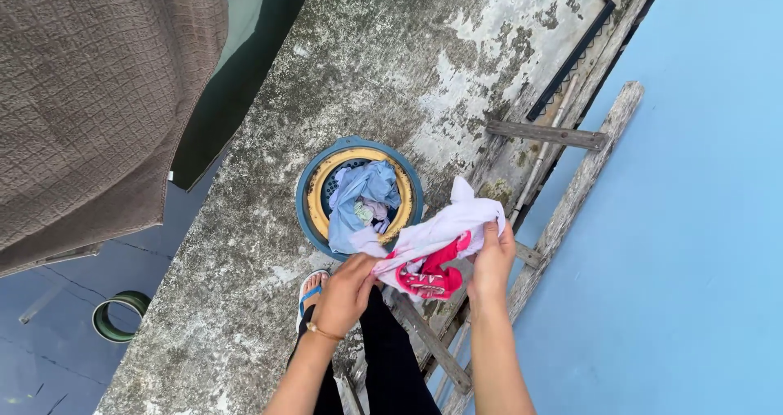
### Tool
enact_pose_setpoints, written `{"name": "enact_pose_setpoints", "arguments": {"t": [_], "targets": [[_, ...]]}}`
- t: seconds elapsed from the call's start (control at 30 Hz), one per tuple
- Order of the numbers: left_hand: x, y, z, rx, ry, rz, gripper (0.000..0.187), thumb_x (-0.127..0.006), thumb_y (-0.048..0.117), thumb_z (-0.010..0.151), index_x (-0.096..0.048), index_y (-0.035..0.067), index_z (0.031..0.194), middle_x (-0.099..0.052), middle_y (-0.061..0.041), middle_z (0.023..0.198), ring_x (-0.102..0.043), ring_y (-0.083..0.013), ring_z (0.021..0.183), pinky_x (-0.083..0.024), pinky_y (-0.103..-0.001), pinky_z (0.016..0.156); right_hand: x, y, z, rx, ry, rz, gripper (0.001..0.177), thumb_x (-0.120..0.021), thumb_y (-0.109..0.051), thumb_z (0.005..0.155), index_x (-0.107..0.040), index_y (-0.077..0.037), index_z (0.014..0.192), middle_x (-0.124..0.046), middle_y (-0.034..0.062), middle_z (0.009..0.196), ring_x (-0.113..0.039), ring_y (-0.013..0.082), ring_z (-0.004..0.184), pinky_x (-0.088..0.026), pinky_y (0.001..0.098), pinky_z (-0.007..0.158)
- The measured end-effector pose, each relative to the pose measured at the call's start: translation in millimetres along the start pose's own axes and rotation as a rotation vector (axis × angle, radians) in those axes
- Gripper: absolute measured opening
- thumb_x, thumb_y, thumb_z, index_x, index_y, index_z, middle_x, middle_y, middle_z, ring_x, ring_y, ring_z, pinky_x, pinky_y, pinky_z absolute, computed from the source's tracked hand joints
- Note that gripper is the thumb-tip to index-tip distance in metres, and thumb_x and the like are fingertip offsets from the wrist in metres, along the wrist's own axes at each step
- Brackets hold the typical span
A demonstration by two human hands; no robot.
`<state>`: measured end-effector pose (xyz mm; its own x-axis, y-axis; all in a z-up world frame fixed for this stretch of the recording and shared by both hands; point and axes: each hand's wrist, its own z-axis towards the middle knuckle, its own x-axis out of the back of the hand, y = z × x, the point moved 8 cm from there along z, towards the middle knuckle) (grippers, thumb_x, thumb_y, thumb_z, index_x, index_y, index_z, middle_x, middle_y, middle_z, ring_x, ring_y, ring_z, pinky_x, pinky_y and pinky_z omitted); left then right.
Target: Hanging wet clothes on a clothesline to dry.
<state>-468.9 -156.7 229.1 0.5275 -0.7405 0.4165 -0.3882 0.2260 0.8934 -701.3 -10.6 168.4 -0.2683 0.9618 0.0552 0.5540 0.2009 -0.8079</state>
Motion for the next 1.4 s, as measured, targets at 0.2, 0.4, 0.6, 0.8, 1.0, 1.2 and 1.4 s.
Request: {"name": "enact_pose_setpoints", "arguments": {"t": [0.2,0.4,0.6,0.8,1.0,1.2,1.4], "targets": [[-5,-95,-97,0.027,0.39,0.264,0.032,-0.059,0.006,0.094,-0.068,0.009,0.125,-0.072,-0.021,0.113,-0.068,-0.0401,0.109,-0.053,-0.048,0.094,83,-11,58,0.055,0.181,0.197,0.033,-0.041,-0.026,0.108,-0.057,-0.008,0.13,-0.07,0.008,0.121,-0.071,0.0214,0.106,-0.058,0.0425,0.086],[-16,-168,-115,0.543,0.418,0.056,0.028,-0.053,0.01,0.099,-0.068,0.007,0.123,-0.072,-0.024,0.088,-0.074,-0.0365,0.077,-0.056,-0.044,0.072,117,-36,76,0.238,0.265,0.25,0.029,-0.04,-0.027,0.11,-0.055,-0.008,0.126,-0.068,0.0094,0.122,-0.071,0.0242,0.109,-0.061,0.0447,0.093],[-33,-233,-74,0.618,0.73,-0.05,0.022,-0.049,0.013,0.105,-0.066,0.002,0.115,-0.074,-0.02,0.093,-0.073,-0.0311,0.082,-0.057,-0.042,0.072,125,-74,38,0.439,0.545,0.243,0.027,-0.04,-0.027,0.11,-0.051,-0.008,0.127,-0.066,0.0099,0.124,-0.072,0.0235,0.109,-0.062,0.0427,0.091],[-59,-305,-50,1.032,1.157,-0.413,0.024,-0.054,0.014,0.102,-0.066,0.001,0.119,-0.071,-0.015,0.113,-0.068,-0.0223,0.094,-0.054,-0.039,0.081,127,-116,-7,0.637,0.547,0.305,0.029,-0.041,-0.029,0.114,-0.047,-0.004,0.127,-0.064,0.0135,0.126,-0.073,0.0258,0.112,-0.062,0.0424,0.094],[-50,-174,43,0.584,0.541,-0.13,0.033,-0.052,0.01,0.099,-0.065,0.006,0.129,-0.074,-0.019,0.106,-0.072,-0.0324,0.091,-0.056,-0.041,0.08,76,-148,-18,0.625,0.262,-0.245,0.027,-0.05,-0.027,0.113,-0.054,-0.003,0.125,-0.067,0.0113,0.117,-0.068,0.0211,0.105,-0.056,0.036,0.089],[-63,-133,78,0.332,0.3,-0.012,0.03,-0.056,0.024,0.1,-0.066,0.014,0.126,-0.073,-0.024,0.095,-0.073,-0.0416,0.088,-0.057,-0.051,0.077,38,-135,-34,0.34,-0.078,-0.132,0.032,-0.061,-0.025,0.104,-0.064,-0.002,0.126,-0.072,0.0091,0.113,-0.069,0.0152,0.098,-0.057,0.0323,0.085],[-73,-247,23,0.74,0.119,0.531,0.037,-0.043,0.041,0.106,-0.069,0.02,0.12,-0.075,-0.023,0.099,-0.072,-0.0455,0.091,-0.056,-0.059,0.077,73,-273,-102,0.446,-0.15,0.345,0.038,-0.056,-0.03,0.11,-0.061,-0.002,0.135,-0.069,0.0134,0.13,-0.069,0.0273,0.118,-0.057,0.0449,0.103]]}}
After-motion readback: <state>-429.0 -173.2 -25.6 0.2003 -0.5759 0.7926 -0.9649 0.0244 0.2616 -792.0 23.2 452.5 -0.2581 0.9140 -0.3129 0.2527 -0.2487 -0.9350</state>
